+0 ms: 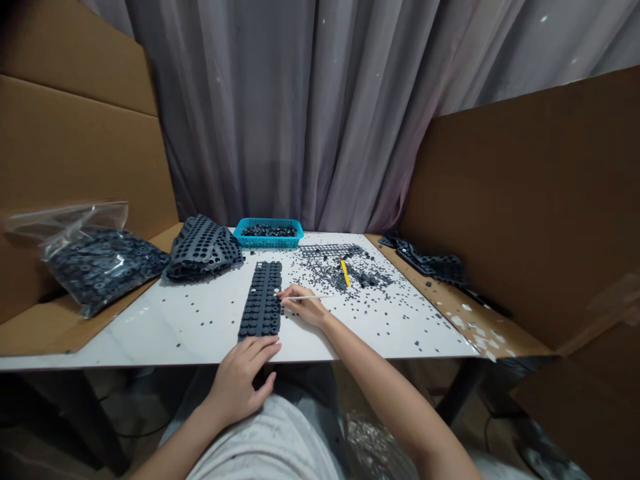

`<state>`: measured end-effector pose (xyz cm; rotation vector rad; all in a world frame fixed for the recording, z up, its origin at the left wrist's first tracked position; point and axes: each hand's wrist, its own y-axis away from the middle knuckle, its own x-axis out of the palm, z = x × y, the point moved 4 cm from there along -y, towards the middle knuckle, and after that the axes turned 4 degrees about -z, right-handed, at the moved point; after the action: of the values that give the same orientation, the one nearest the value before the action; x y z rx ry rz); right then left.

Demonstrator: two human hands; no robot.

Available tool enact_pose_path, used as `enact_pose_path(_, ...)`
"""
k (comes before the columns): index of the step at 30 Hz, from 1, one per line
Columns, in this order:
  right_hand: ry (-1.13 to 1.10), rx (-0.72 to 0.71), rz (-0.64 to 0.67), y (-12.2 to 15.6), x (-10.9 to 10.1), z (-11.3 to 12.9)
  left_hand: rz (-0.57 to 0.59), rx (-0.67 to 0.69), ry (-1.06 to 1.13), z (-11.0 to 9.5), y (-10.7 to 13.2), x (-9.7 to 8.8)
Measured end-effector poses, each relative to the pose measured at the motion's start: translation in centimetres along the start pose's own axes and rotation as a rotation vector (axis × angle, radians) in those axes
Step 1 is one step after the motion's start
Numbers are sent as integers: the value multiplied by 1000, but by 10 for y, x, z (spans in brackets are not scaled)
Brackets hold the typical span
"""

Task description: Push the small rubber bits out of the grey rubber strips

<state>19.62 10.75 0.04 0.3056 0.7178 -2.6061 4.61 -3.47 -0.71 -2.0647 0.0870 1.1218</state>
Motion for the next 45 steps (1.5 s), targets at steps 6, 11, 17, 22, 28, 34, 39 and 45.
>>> enact_pose_path(6, 340, -139, 26, -6, 4, 6, 7, 3, -4, 1, 0, 1)
enact_pose_path(11, 671, -129, -32, -15, 3, 5, 8, 6, -5, 1, 1, 0)
enact_pose_path(17, 610, 2, -352, -11, -16, 8, 12, 10, -10, 1, 1, -1)
enact_pose_path(22, 46, 33, -40, 16, 11, 36, 6, 58, -29, 1, 3, -1)
enact_pose_path(28, -106, 102, 153, 36, 30, 47, -32, 40, -35, 0, 3, -2)
enact_pose_path(34, -72, 11, 166, 38, 28, 46, -11, 64, -47, 1, 3, 0)
enact_pose_path(39, 164, -155, 184, 40, 29, 51, -29, 63, -51, 2, 4, 1)
enact_pose_path(45, 445, -345, 246, 37, 32, 55, -36, 55, -49, 0, 2, -1)
